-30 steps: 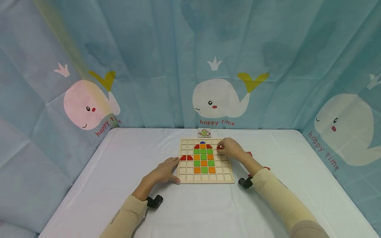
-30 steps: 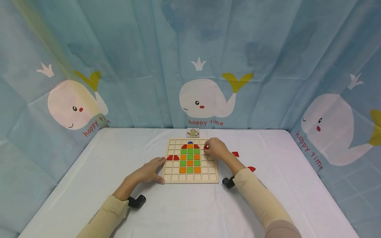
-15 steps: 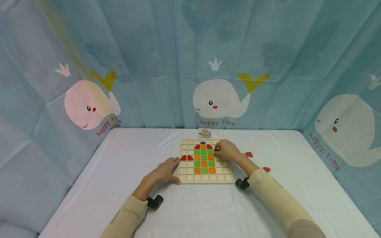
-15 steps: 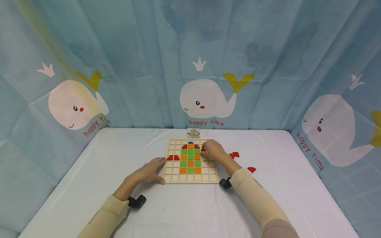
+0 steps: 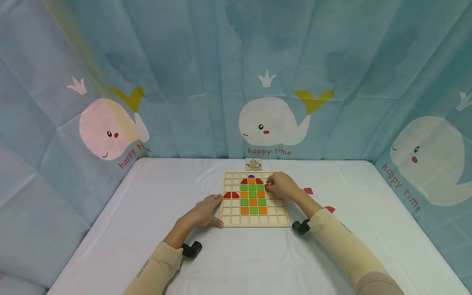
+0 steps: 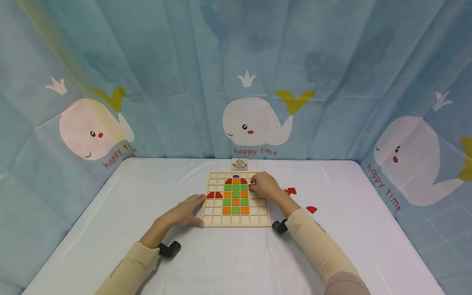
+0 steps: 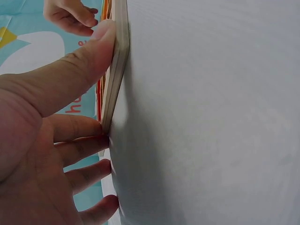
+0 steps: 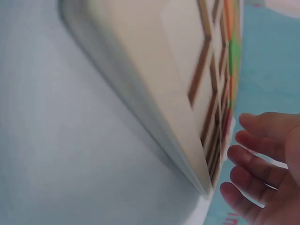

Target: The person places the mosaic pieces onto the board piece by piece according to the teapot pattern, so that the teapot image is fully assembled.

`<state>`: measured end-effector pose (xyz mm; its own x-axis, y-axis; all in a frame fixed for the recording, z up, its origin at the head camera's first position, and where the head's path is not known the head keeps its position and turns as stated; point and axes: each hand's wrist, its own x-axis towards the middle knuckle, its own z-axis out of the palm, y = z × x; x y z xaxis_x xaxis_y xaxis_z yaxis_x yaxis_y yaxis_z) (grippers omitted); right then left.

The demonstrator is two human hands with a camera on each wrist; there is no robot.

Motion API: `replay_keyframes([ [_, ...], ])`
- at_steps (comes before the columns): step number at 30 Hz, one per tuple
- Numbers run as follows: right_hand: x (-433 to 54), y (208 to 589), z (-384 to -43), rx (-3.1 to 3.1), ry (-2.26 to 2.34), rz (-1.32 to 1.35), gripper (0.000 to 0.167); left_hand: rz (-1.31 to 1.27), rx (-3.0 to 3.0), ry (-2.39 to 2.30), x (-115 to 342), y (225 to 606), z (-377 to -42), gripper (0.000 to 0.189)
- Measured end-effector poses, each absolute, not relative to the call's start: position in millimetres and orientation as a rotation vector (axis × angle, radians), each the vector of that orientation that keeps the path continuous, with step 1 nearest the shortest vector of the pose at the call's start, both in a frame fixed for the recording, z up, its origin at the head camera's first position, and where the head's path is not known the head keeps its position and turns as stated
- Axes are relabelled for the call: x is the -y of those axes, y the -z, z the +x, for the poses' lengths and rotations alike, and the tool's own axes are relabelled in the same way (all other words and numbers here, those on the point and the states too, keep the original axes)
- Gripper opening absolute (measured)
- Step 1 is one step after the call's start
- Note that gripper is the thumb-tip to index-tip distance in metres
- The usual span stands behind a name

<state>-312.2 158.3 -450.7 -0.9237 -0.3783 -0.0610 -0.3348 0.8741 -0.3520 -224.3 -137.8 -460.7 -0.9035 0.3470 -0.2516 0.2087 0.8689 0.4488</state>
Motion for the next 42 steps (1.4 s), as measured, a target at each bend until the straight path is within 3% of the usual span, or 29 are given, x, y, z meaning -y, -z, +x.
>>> replay_keyframes([
  [13, -214, 432, -310, -2.990, 0.667, -0.504, 0.026, 0.403, -2.697, -0.596, 139, 461, -227, 0.098],
  [24, -263, 439, -308, -2.776, 0.639, -0.242, 0.027, 0.419, -2.702, -0.591, 139, 463, -228, 0.098],
  [34, -284, 450, -295, -2.831, 0.567, -0.444, 0.027, 0.412, -2.699, -0.607, 139, 461, -227, 0.098],
  [42, -285, 450, -291, -2.820, 0.542, -0.380, 0.026, 0.402, -2.700, -0.619, 139, 463, -226, 0.098],
])
